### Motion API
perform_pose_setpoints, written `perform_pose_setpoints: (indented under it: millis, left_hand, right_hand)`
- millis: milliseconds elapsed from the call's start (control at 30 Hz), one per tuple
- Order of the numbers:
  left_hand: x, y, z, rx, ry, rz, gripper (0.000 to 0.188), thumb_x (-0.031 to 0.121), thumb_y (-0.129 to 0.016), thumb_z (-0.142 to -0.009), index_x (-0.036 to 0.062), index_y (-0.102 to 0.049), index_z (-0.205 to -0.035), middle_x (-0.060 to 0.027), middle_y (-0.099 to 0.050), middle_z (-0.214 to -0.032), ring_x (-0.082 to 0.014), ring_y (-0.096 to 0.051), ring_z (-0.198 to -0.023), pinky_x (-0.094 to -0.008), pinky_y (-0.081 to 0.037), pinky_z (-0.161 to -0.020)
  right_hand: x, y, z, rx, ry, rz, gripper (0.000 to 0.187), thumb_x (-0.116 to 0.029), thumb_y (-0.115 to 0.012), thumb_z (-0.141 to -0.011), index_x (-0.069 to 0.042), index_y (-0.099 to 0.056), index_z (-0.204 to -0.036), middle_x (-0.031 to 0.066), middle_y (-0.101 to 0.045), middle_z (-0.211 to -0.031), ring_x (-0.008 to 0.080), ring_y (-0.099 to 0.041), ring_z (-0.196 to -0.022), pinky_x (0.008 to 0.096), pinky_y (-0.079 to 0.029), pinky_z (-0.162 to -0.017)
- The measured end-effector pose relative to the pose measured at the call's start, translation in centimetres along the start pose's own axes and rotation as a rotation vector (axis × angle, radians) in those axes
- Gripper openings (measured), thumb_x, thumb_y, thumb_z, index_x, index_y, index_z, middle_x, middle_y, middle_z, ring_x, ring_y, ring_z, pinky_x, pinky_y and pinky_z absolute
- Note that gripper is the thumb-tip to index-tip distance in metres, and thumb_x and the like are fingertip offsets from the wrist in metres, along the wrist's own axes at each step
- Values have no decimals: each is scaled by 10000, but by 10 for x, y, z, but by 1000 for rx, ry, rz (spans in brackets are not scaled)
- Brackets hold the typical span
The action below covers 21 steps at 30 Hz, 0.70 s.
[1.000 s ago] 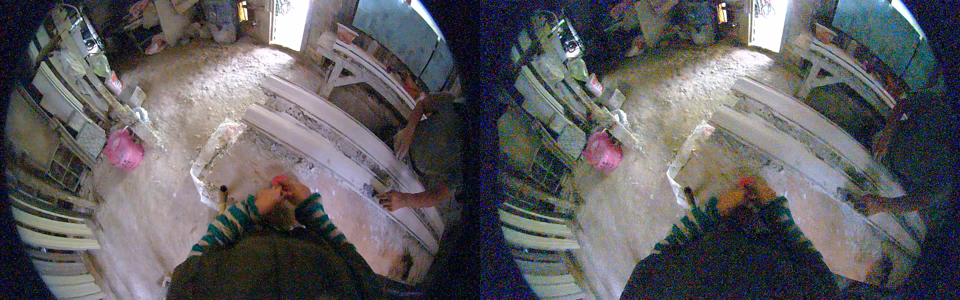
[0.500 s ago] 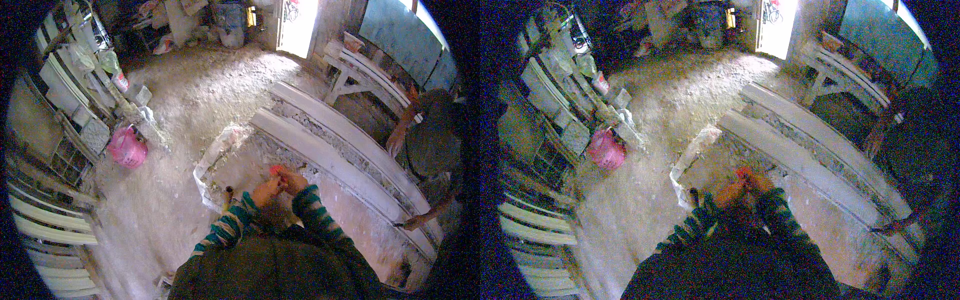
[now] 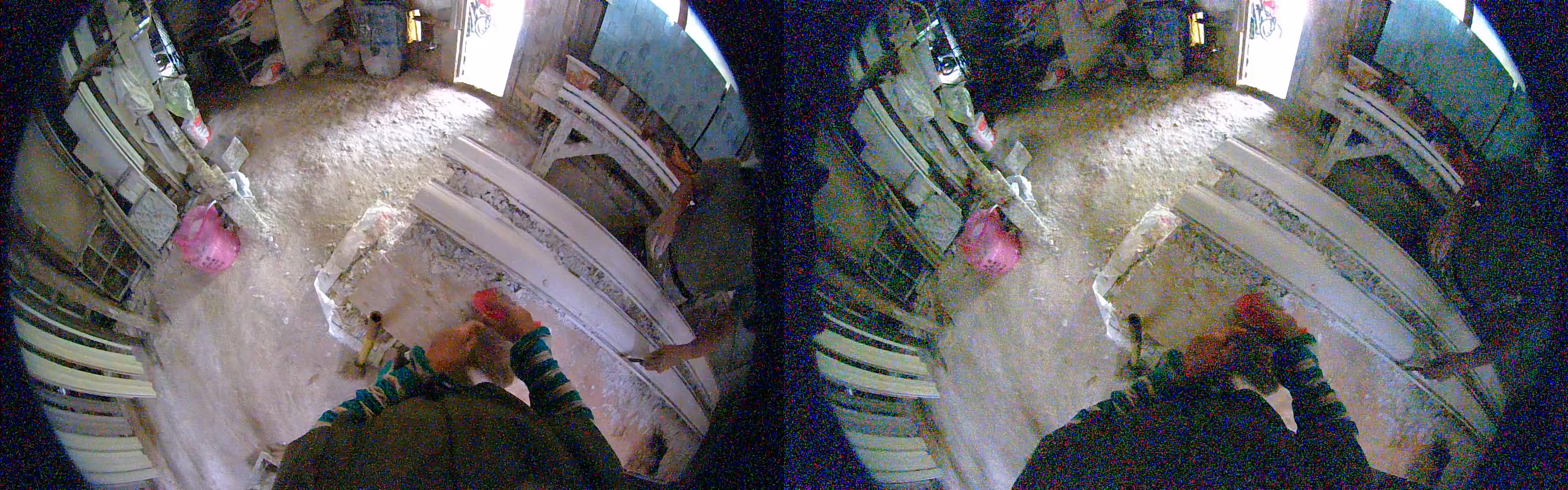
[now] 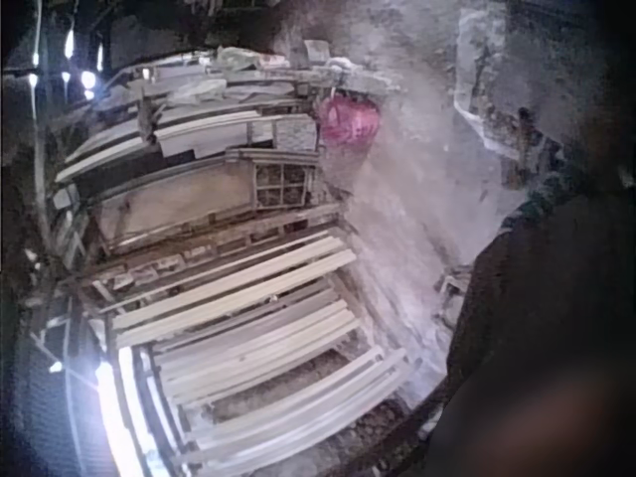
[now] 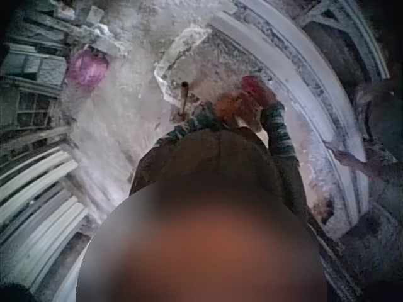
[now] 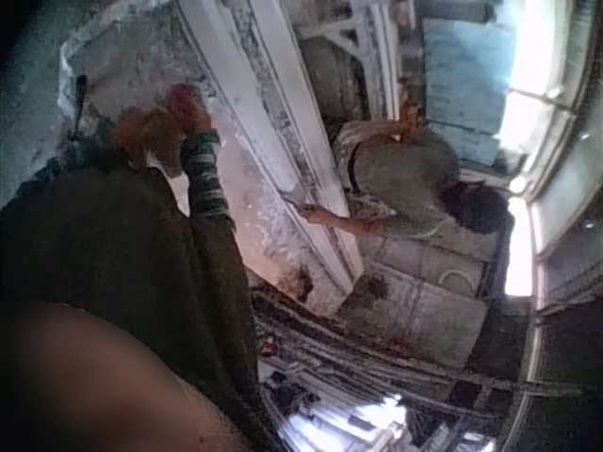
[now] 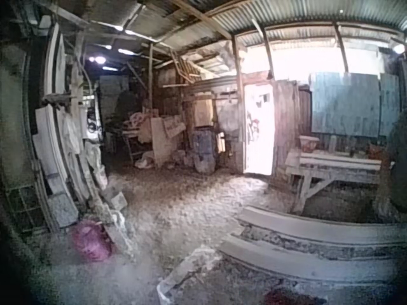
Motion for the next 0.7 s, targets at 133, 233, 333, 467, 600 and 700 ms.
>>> perform_pose_setpoints:
  millis: [133, 233, 333, 467, 600, 700]
  left_hand:
    - [-14, 12, 5, 66, -19, -8, 323, 163, -504, -863, 124, -547, -1181, -215, -643, -927, -410, -616, -856, -491, -504, -730]
    - [-18, 16, 10, 78, -108, 33, 359, 117, -497, -840, 114, -543, -1196, -215, -638, -962, -404, -618, -870, -485, -503, -746]
    - [-17, 18, 20, 30, -99, 93, 408, 93, -481, -835, 107, -517, -1240, -223, -621, -1029, -401, -609, -911, -472, -496, -788]
    - [9, 35, 41, 231, -320, -397, 436, 93, -465, -849, 68, -474, -1284, -249, -588, -1093, -414, -586, -967, -463, -482, -846]
    - [-18, 43, 36, 144, -306, 59, 438, 113, -470, -866, -7, -442, -1287, -288, -557, -1134, -430, -570, -998, -469, -476, -868]
    - [-81, 18, 26, -72, 35, 64, 440, 132, -481, -876, -22, -439, -1286, -296, -522, -1199, -418, -550, -1046, -457, -458, -905]
  right_hand:
    - [-3, -7, -11, -155, -258, 233, 542, -401, -576, -867, -225, -424, -1357, 178, -672, -886, 392, -645, -772, 504, -510, -654]
    - [-14, -4, -27, -127, -300, 274, 601, -245, -571, -860, -208, -325, -1408, 179, -657, -806, 408, -627, -708, 531, -483, -599]
    - [-22, -5, -38, 22, -297, 286, 646, -106, -536, -825, -176, -279, -1414, 184, -645, -768, 415, -614, -676, 534, -471, -580]
    - [-9, -33, -50, -9, -357, 262, 525, -54, -515, -791, -99, -415, -1305, 197, -651, -805, 415, -624, -700, 529, -483, -599]
    - [0, -68, -81, 4, -410, 128, 407, -60, -489, -800, -51, -496, -1207, 209, -654, -849, 414, -641, -753, 525, -501, -634]
    - [-23, -93, -119, 30, -355, 86, 370, -77, -470, -817, -42, -511, -1183, 216, -653, -850, 418, -643, -765, 525, -504, -642]
Point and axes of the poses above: each hand's wrist, its own z-axis away from the middle knuckle, its own y-axis out of the back of the hand, x = y × z, the point moved 7 cm from there along -z, towards the middle knuckle
